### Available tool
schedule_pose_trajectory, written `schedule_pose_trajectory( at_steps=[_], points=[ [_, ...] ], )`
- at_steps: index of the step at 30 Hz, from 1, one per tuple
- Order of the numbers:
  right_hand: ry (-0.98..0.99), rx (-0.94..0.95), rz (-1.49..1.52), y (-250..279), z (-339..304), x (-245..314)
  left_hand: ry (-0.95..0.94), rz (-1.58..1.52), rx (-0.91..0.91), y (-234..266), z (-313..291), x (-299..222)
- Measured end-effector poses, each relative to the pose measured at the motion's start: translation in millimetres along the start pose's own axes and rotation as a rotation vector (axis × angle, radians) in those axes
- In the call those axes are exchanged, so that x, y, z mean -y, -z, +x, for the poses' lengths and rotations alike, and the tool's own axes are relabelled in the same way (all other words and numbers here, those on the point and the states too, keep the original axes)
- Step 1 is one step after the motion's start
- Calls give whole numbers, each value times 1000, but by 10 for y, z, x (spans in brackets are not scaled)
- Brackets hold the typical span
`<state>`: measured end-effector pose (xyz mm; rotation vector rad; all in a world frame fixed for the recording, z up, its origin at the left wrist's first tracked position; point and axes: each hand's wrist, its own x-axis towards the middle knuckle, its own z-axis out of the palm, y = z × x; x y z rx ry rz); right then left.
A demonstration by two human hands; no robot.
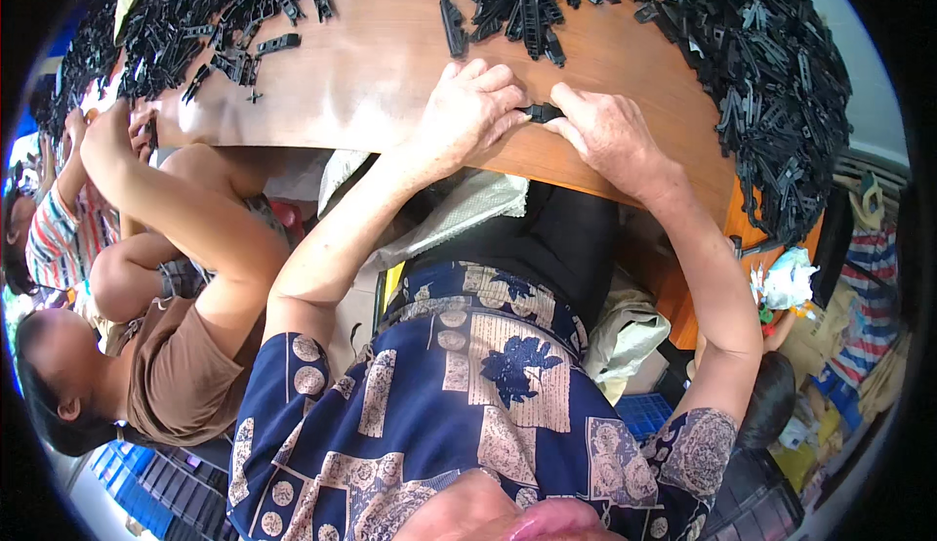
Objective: The person assembles plastic components by hand, stacks the assembled pieces on the table, deposits them into a sack under the desk, and assembles more plastic components by hand.
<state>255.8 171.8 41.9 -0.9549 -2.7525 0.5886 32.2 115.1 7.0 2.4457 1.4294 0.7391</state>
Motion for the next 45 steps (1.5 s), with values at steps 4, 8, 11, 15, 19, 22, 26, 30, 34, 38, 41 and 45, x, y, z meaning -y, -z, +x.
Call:
schedule_pose_trajectory(
  at_steps=[4, 8, 11, 15, 19, 22, 26, 30, 34, 38, 41, 45],
  points=[
    [51, 132, 305, 217, 142, -396, 75, -103, -158, 38, 124, -6],
    [-81, -297, -594, 322, 302, -1090, 236, 129, -124, 58, 600, 29],
    [-61, -270, -712, 309, 436, -1376, 282, 274, -54, -90, 765, 101],
    [8, -191, -764, 328, 461, -1463, 290, 226, -94, -101, 688, 110],
    [-25, -346, -395, 317, 285, -1370, 246, -63, -290, -52, 495, 159],
    [-315, -385, 234, 213, 39, -984, 303, -242, -279, 37, 392, -35],
    [-388, -319, 449, 8, -246, -734, 69, -276, -48, -53, 432, -178],
    [-143, -359, -21, 48, -351, -709, 6, -206, 123, -133, 532, -150],
    [-94, -289, -166, 110, -344, -726, -109, -37, 64, -144, 536, -77],
    [-128, -223, -231, 170, -309, -641, 37, -107, 0, -41, 434, -46],
    [-124, -210, -284, 197, -305, -597, 98, -113, 49, -23, 345, -43],
    [-150, -252, -47, 189, -298, -572, 55, -77, 88, -26, 316, -31]
  ],
)
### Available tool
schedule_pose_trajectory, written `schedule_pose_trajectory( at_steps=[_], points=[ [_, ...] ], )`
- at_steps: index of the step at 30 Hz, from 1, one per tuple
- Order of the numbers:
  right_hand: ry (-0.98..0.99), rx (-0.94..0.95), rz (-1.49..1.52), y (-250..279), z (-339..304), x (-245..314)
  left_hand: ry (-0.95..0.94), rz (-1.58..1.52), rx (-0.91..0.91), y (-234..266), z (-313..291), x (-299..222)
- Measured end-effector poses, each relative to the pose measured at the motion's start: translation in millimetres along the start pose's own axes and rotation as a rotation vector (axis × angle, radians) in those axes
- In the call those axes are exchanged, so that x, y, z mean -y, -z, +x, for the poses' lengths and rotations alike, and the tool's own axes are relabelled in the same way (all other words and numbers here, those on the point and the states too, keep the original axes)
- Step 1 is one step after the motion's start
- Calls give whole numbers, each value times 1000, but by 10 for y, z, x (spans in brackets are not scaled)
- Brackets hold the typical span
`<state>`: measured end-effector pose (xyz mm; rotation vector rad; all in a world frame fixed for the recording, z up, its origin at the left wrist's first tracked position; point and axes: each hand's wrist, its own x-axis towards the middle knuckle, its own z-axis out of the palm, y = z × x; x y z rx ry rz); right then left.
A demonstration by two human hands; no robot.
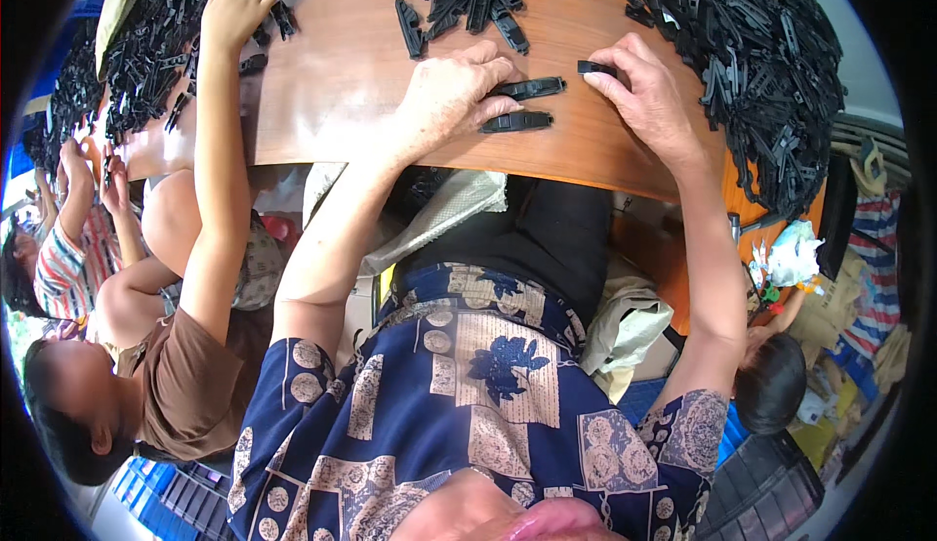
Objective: The person assembles plastic components by hand, stacks the assembled pieces on the table, deposits them into a sack under the desk, and assembles more plastic components by hand.
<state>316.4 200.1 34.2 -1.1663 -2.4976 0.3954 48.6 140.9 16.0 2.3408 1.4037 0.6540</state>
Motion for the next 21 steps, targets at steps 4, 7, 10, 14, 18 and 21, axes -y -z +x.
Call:
schedule_pose_trajectory(
  at_steps=[4, 7, 10, 14, 18, 21],
  points=[
    [-109, 68, 546, -84, 61, 202, 5, -38, -15, -20, -21, 6],
    [41, 82, 413, -129, 69, 201, 48, -80, -33, -6, -62, 13],
    [24, 195, 320, -47, 47, 195, 2, -114, -83, -6, -62, 10],
    [100, 173, 287, -48, 74, 196, -17, -143, -65, 23, -42, -15],
    [183, 171, 310, -220, 108, 253, -60, -149, -72, 18, -19, -7],
    [200, 149, 276, -244, 167, 310, -1, -154, -62, 8, -41, -30]
  ],
)
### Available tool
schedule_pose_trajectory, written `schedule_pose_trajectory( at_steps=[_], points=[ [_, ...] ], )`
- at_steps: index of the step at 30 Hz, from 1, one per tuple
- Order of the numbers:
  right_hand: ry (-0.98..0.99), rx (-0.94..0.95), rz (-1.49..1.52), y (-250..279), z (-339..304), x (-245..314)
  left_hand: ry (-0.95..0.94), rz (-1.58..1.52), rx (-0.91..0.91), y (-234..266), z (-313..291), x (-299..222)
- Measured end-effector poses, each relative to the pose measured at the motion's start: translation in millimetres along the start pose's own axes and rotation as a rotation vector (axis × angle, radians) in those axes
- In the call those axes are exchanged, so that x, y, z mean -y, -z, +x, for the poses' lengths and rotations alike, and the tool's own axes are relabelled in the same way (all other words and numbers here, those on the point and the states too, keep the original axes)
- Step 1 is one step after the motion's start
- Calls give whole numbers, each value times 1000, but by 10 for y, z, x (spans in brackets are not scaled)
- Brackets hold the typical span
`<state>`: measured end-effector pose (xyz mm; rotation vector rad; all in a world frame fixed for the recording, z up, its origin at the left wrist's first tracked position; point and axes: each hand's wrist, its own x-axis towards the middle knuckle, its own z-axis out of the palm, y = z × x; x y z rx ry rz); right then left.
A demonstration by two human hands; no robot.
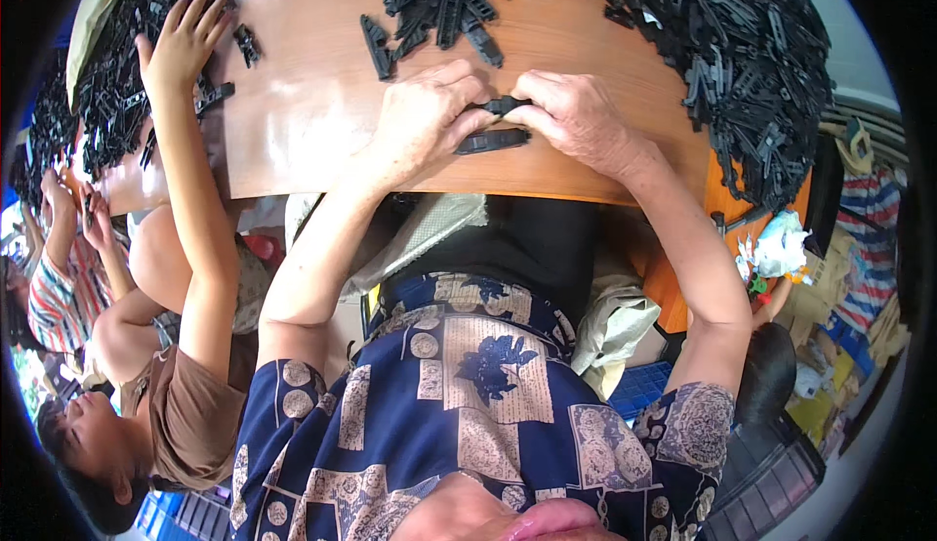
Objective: The person assembles plastic components by hand, stacks the assembled pieces on the table, deposits them into a sack under the desk, and assembles more plastic components by hand.
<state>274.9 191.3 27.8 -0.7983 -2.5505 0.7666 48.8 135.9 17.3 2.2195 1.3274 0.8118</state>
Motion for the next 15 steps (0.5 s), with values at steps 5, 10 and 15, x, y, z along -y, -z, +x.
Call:
schedule_pose_trajectory(
  at_steps=[5, 10, 15],
  points=[
    [-55, -11, 53, 270, 4, -182, 10, 73, 33, -3, 52, 68],
    [-117, -214, -715, 568, 40, -895, 129, 125, -40, -27, 361, 68],
    [-246, -81, -862, 567, 41, -997, 80, 449, 48, -169, 413, -11]
  ],
)
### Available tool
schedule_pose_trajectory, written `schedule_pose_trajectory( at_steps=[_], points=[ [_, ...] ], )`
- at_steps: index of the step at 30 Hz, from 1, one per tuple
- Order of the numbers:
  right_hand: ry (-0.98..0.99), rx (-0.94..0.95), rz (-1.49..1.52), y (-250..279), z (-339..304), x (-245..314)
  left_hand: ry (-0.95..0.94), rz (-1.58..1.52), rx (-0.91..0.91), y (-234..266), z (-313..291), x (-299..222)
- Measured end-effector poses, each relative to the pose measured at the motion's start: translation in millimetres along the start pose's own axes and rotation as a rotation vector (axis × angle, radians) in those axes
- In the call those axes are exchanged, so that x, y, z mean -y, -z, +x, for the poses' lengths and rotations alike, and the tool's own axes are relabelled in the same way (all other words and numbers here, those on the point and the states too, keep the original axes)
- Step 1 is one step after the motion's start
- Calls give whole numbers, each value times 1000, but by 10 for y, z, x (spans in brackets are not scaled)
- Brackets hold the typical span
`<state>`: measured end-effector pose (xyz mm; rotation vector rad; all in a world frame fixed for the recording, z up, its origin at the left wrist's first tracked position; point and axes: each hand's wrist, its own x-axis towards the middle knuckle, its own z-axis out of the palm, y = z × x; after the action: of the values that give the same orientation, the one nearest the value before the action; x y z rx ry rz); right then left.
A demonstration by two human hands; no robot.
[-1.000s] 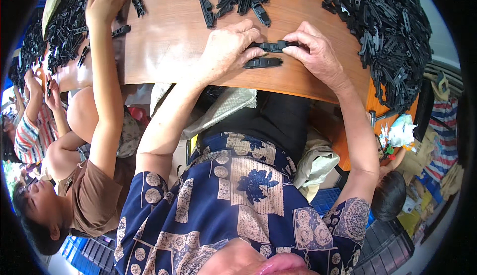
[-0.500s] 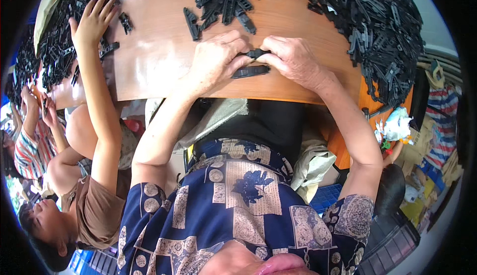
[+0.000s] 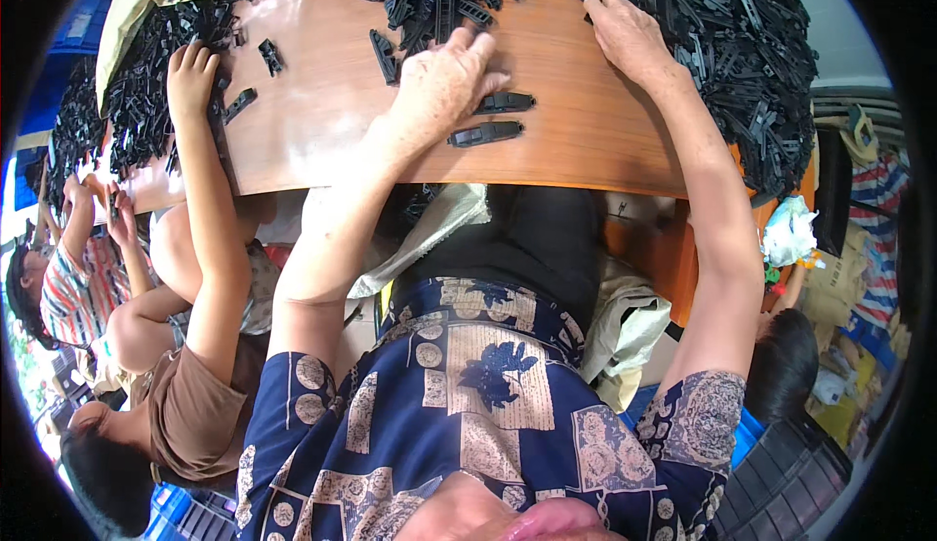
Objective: The person assembles plastic components by hand, stacks the assembled pieces on the table, deposits them into a sack under the desk, and assembles more plastic components by hand.
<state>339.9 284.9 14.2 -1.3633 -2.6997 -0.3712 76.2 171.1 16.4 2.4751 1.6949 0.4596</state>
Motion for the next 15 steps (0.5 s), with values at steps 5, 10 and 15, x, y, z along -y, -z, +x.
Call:
schedule_pose_trajectory(
  at_steps=[5, 10, 15],
  points=[
    [26, -27, 574, -14, -315, 106, -212, -26, -15, -41, -126, 43],
    [-84, 139, 953, 121, -437, 318, -168, -253, -196, -35, -151, 74],
    [-184, 249, 902, 265, -406, 295, -13, -232, -195, -58, -287, 170]
  ],
)
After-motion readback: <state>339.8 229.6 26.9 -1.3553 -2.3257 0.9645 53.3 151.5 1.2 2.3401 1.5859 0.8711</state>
